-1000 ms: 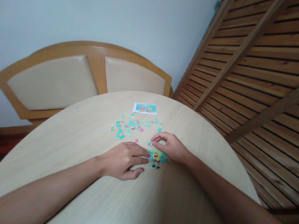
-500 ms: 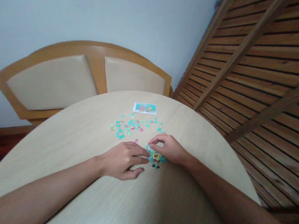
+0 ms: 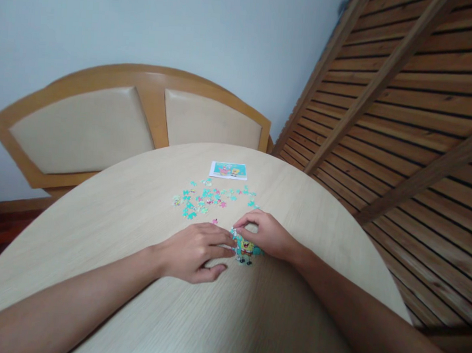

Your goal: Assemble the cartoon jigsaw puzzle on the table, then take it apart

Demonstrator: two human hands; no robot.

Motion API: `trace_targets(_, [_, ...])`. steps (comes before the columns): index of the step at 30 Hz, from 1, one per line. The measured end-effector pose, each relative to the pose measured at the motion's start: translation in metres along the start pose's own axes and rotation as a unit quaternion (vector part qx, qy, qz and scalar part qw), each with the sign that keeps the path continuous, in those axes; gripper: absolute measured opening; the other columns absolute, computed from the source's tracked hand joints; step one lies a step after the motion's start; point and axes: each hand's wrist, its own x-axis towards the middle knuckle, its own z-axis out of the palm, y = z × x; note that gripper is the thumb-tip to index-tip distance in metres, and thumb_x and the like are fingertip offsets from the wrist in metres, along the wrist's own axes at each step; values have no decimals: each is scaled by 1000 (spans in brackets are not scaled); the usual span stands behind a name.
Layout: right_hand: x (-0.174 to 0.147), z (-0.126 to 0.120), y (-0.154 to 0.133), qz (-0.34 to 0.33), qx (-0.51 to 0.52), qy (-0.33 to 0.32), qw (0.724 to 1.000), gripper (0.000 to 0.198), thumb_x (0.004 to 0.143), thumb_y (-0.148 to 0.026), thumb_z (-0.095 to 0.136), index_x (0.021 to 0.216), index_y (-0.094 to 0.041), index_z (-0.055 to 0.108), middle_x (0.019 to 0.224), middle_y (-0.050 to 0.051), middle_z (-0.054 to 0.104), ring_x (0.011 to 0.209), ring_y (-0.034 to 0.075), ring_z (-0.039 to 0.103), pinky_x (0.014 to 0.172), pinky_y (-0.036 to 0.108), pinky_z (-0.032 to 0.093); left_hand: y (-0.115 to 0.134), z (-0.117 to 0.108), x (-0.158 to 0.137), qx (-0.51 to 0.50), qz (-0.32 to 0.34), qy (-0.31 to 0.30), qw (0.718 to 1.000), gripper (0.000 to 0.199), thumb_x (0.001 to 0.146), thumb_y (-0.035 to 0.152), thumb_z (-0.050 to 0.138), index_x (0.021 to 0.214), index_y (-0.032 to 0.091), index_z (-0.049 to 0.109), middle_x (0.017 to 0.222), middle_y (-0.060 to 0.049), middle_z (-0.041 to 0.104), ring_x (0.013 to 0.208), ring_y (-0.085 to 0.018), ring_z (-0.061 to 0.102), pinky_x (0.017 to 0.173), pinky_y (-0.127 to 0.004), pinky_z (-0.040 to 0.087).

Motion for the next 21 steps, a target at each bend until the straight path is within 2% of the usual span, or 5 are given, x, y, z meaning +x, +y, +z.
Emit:
trace_targets(6, [1,0,3,-50,-54,-2,997,5,85,-21,72,84,-21,76,87,3,76,90,19,66,89,33,44,0,0,-1,-14,-7,-1,1000,30,92,30,55,118,19,65,121,-10,70,116,-25,64,102,-43,52])
trace_targets(15, [-2,-2,-1,-59,-98,-15,993,4,87,-23,71,87,-23,75,92,2,73,96,20,64,91,36,42,0,0,0,-18,-12,-10,1000,30,91,29,56,117,17,64,118,-12,69,113,-26,65,99,-42,54])
trace_targets(18, [-1,-3,5,-41,-112,19,993,9,88,-21,66,94,-22,73,97,3,73,99,21,63,92,37,44,1,-1,0,-17,-12,-11,1000,30,91,29,56,117,17,63,120,-13,68,114,-26,65,99,-43,54])
trace_targets(21, [2,-7,18,2,-142,82,987,24,88,-20,61,111,-20,69,112,7,71,108,24,60,97,40,45,1,-1,0,-21,-12,-14,1000,31,91,29,55,119,17,62,121,-13,68,115,-26,64,100,-43,54])
